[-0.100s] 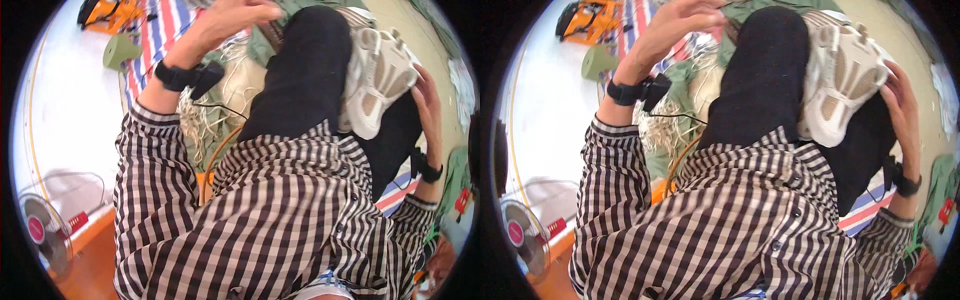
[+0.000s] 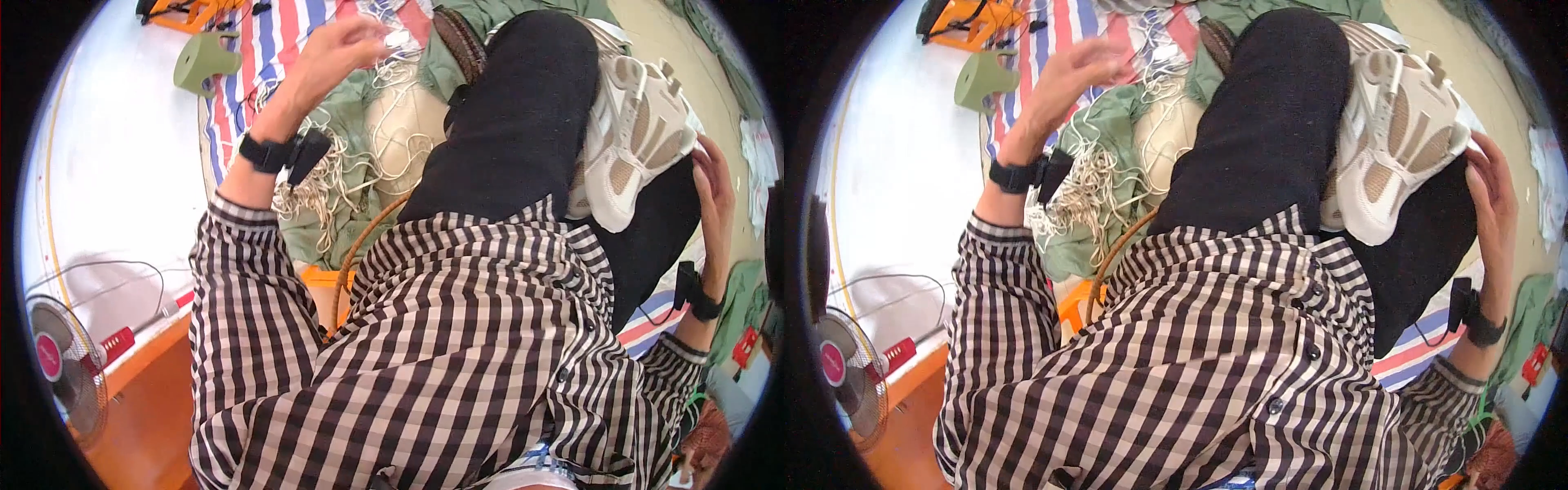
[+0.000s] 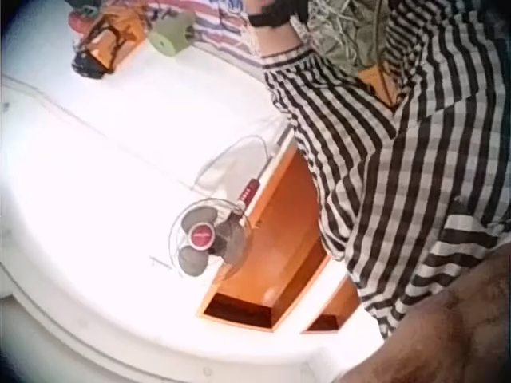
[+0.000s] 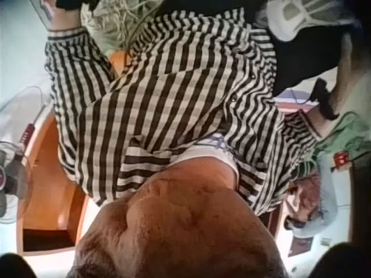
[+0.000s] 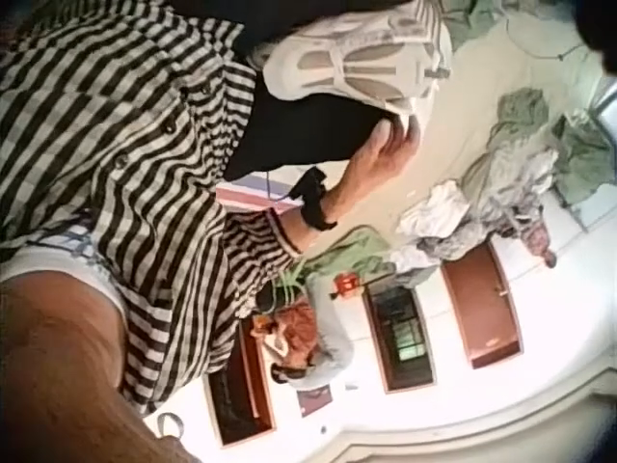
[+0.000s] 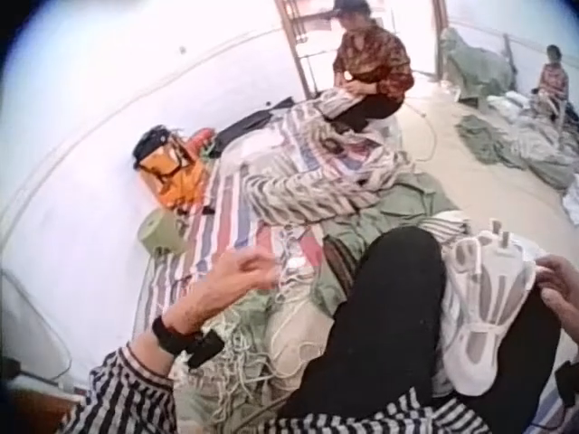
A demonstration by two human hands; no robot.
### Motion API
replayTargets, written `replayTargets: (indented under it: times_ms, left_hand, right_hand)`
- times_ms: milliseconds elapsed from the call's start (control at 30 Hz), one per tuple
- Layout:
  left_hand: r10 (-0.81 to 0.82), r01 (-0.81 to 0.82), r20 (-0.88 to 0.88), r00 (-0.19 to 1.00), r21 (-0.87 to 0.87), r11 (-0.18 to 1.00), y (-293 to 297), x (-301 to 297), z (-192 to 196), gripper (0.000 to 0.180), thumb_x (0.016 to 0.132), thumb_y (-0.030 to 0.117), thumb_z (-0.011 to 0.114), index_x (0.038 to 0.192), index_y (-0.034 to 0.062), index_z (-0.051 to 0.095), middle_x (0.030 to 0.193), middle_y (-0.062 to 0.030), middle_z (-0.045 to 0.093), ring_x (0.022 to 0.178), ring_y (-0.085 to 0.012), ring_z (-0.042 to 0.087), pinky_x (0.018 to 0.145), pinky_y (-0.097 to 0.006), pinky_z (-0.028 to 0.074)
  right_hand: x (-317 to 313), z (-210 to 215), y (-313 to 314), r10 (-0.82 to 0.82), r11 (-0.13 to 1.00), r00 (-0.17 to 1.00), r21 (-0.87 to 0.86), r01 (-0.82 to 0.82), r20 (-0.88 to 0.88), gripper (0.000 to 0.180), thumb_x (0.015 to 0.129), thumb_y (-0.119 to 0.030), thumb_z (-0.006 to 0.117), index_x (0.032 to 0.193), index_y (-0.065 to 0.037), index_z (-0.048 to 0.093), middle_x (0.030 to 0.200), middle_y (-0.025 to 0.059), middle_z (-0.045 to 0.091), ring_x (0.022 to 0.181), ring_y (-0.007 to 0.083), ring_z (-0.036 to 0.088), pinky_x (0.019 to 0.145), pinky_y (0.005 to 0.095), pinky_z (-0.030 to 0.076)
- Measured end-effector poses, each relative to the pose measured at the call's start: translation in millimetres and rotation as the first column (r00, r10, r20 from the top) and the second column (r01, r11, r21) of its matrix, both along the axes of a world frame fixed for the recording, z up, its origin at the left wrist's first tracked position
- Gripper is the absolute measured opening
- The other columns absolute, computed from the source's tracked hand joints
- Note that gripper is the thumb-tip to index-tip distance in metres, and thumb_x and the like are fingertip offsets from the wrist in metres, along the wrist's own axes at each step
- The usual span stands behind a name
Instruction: Threading laces through the eyelets of white sneakers.
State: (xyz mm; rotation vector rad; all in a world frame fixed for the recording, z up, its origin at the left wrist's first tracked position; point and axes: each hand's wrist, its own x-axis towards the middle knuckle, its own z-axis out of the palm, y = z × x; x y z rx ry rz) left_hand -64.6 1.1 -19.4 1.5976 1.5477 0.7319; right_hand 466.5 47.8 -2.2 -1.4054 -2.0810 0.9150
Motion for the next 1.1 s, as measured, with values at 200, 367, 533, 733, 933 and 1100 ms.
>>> replayTargets:
  times_ms: [200,367,533,733,933,1100]
  left_hand:
    - [0.562,-0.559,-0.031,0.826,-0.162,0.813,-185.5,-82.3,-164.8,0.024,0.077,0.019,0.060,0.091,0.0003,0.066,0.073,-0.0049,0.065,0.064,-0.0113,0.058,0.060,-0.026,0.046]
    - [0.605,-0.726,-0.430,0.671,-0.210,0.655,-296.0,-83.9,-274.2,0.023,0.075,0.021,0.058,0.092,0.0122,0.070,0.085,-0.0149,0.068,0.082,-0.0350,0.064,0.073,-0.041,0.051]
    - [0.462,-0.611,-0.588,0.664,-0.070,0.788,-323.0,-34.8,-318.8,0.035,0.075,0.015,0.059,0.110,0.0122,0.062,0.108,-0.0156,0.057,0.097,-0.0354,0.058,0.079,-0.044,0.048]
    - [0.218,-0.498,-0.648,0.730,-0.286,0.819,-282.1,-22.0,-337.2,0.037,0.078,0.009,0.054,0.114,0.0081,0.056,0.116,-0.0154,0.052,0.101,-0.0373,0.056,0.083,-0.048,0.046]
    - [0.086,-0.522,-0.694,0.715,-0.448,0.726,-260.0,-29.6,-341.6,0.016,0.078,0.012,0.056,0.088,0.0047,0.067,0.101,-0.0185,0.063,0.092,-0.0361,0.062,0.079,-0.045,0.050]
    - [0.318,-0.354,-0.174,0.932,-0.248,0.902,-215.7,10.2,-268.7,0.015,0.077,0.018,0.059,0.081,0.0047,0.065,0.076,-0.0196,0.063,0.074,-0.0357,0.063,0.066,-0.045,0.049]
  right_hand:
    - [21.6,-5.5,-10.5,0.072,0.997,0.990,-0.011,-0.072,0.121,0.039,0.097,-0.019,0.050,0.132,-0.003,0.046,0.128,0.0083,0.052,0.118,0.0174,0.050,0.102,0.0304,0.035]
    - [11.7,0.5,-20.2,0.078,0.996,0.966,-0.051,-0.067,0.246,0.041,0.097,-0.023,0.051,0.132,-0.003,0.046,0.126,0.0083,0.053,0.117,0.0170,0.050,0.101,0.0311,0.037]
    - [5.2,4.3,-28.3,0.081,0.991,0.971,-0.120,-0.055,0.224,0.041,0.096,-0.021,0.053,0.131,-0.002,0.046,0.128,0.0087,0.052,0.115,0.0174,0.051,0.100,0.0315,0.037]
    - [-4.4,9.3,-35.6,0.103,0.982,0.967,-0.178,-0.062,0.235,0.041,0.095,-0.020,0.053,0.131,-0.002,0.046,0.130,0.0094,0.050,0.111,0.0191,0.053,0.097,0.0315,0.040]
    - [-7.0,15.9,-48.5,0.087,0.985,0.966,-0.168,-0.046,0.243,0.040,0.096,-0.020,0.052,0.132,-0.003,0.046,0.129,0.0089,0.051,0.112,0.0186,0.053,0.096,0.0315,0.041]
    - [-49.8,44.6,-74.5,0.058,0.996,0.937,0.048,-0.079,0.345,0.034,0.096,-0.016,0.051,0.127,-0.004,0.051,0.124,0.0066,0.057,0.107,0.0171,0.055,0.095,0.0304,0.041]
